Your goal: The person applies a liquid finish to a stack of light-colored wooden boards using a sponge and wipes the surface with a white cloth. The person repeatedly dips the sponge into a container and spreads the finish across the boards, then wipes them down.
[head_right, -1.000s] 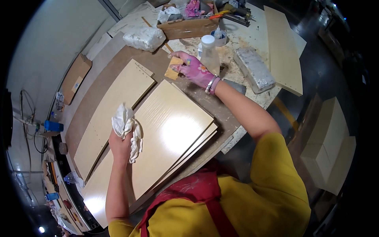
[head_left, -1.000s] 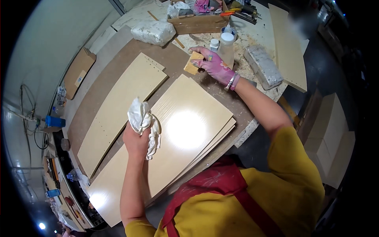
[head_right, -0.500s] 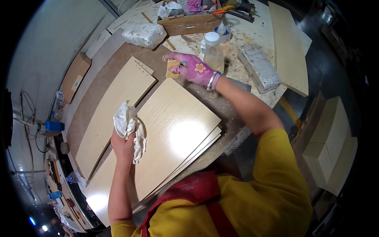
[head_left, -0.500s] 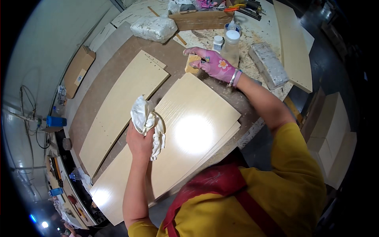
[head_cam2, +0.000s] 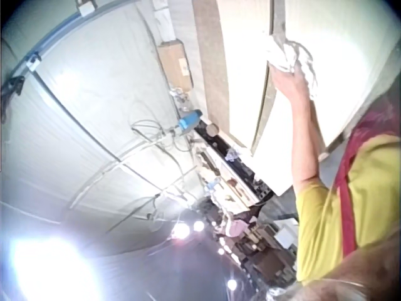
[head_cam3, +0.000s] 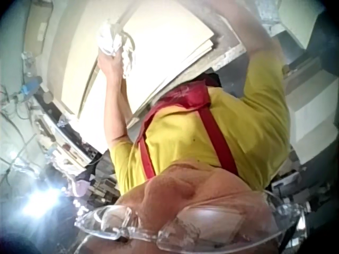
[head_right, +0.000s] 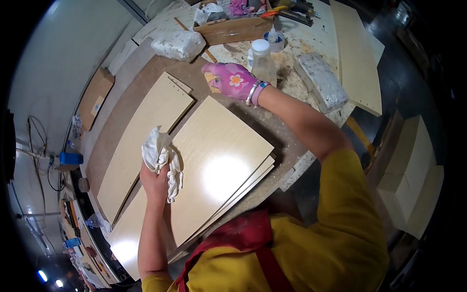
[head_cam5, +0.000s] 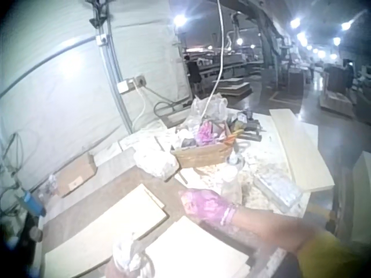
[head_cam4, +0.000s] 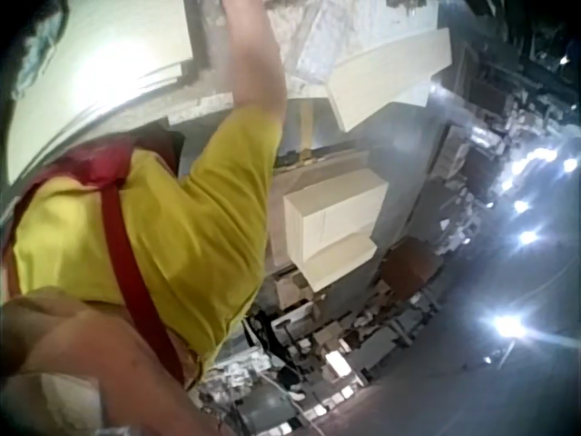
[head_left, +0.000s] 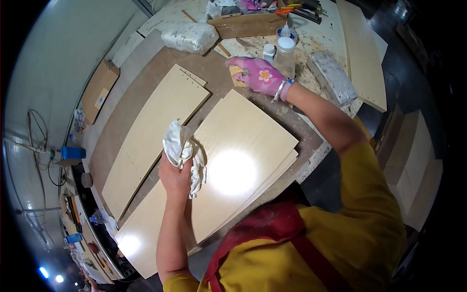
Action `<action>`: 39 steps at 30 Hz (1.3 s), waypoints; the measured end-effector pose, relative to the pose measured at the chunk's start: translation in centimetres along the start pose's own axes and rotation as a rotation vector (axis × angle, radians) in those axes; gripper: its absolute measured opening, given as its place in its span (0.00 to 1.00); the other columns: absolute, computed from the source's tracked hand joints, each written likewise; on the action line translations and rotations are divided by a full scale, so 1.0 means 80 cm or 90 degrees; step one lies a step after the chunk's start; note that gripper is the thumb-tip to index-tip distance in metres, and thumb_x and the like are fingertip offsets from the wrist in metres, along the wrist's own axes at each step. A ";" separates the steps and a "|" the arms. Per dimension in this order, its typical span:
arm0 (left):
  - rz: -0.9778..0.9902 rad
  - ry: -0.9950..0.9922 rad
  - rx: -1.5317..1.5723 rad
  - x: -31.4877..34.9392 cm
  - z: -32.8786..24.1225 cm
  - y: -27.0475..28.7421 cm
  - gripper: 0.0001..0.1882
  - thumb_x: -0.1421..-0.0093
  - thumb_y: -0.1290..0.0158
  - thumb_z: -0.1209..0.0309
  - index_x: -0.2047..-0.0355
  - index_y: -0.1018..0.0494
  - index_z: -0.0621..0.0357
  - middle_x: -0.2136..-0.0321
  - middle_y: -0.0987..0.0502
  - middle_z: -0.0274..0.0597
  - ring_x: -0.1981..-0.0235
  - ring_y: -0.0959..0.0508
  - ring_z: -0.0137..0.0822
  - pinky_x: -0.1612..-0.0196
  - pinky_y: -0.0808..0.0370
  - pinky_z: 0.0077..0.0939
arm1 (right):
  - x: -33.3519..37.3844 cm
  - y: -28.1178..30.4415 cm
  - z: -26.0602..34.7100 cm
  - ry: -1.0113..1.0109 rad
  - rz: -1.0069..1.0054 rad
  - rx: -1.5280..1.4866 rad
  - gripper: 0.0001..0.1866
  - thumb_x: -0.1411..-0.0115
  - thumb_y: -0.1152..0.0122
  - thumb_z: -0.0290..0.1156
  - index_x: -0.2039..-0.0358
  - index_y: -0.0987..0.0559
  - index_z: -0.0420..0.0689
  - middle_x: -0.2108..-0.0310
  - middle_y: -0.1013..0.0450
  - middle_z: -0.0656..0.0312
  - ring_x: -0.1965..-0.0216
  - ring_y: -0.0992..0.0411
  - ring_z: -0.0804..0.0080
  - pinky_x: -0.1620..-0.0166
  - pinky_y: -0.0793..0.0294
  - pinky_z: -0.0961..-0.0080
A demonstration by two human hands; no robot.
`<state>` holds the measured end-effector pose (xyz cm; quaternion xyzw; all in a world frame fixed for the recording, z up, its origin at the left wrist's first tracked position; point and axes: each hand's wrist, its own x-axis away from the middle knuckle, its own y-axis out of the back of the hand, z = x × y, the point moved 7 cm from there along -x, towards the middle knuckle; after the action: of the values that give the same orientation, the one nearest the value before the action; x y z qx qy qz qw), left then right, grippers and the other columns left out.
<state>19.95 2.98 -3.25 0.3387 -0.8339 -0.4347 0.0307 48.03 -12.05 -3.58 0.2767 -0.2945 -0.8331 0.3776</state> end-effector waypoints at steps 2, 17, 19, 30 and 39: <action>0.001 -0.013 -0.001 -0.001 0.003 -0.001 0.21 0.51 0.42 0.68 0.56 0.28 0.62 0.64 0.23 0.51 0.62 0.23 0.52 0.59 0.27 0.38 | 0.000 0.005 -0.001 0.003 -0.034 -0.061 0.21 0.41 0.45 0.33 0.47 0.30 0.46 0.55 0.25 0.55 0.55 0.26 0.59 0.51 0.29 0.69; -0.013 0.007 0.003 0.001 0.012 -0.003 0.18 0.50 0.43 0.69 0.58 0.27 0.62 0.65 0.22 0.51 0.63 0.22 0.51 0.59 0.27 0.37 | 0.040 0.015 0.012 -0.022 -0.016 -0.138 0.20 0.40 0.44 0.33 0.48 0.30 0.43 0.55 0.26 0.50 0.55 0.27 0.58 0.50 0.30 0.69; -0.007 0.018 0.006 0.000 0.005 -0.003 0.18 0.50 0.43 0.69 0.58 0.27 0.62 0.66 0.22 0.51 0.63 0.22 0.51 0.59 0.27 0.37 | 0.033 0.014 0.010 -0.011 -0.087 -0.169 0.20 0.41 0.43 0.33 0.50 0.29 0.41 0.58 0.26 0.46 0.56 0.26 0.50 0.53 0.28 0.65; -0.018 0.002 0.010 0.003 0.016 -0.006 0.19 0.49 0.43 0.67 0.57 0.27 0.62 0.65 0.22 0.51 0.62 0.22 0.51 0.58 0.27 0.37 | 0.116 0.030 -0.003 -0.028 0.056 -0.178 0.19 0.40 0.43 0.32 0.48 0.29 0.44 0.60 0.25 0.52 0.58 0.25 0.63 0.55 0.27 0.69; -0.024 0.006 -0.001 0.004 0.019 -0.003 0.20 0.49 0.44 0.70 0.55 0.27 0.62 0.62 0.22 0.51 0.59 0.22 0.49 0.55 0.27 0.35 | 0.048 -0.010 -0.020 0.022 -0.057 -0.292 0.20 0.37 0.44 0.35 0.46 0.30 0.45 0.55 0.27 0.61 0.56 0.30 0.75 0.51 0.30 0.76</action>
<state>19.32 3.80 -4.47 0.3564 -0.8267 -0.4345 0.0266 46.55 -15.11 -6.16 0.2106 -0.0786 -0.8894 0.3981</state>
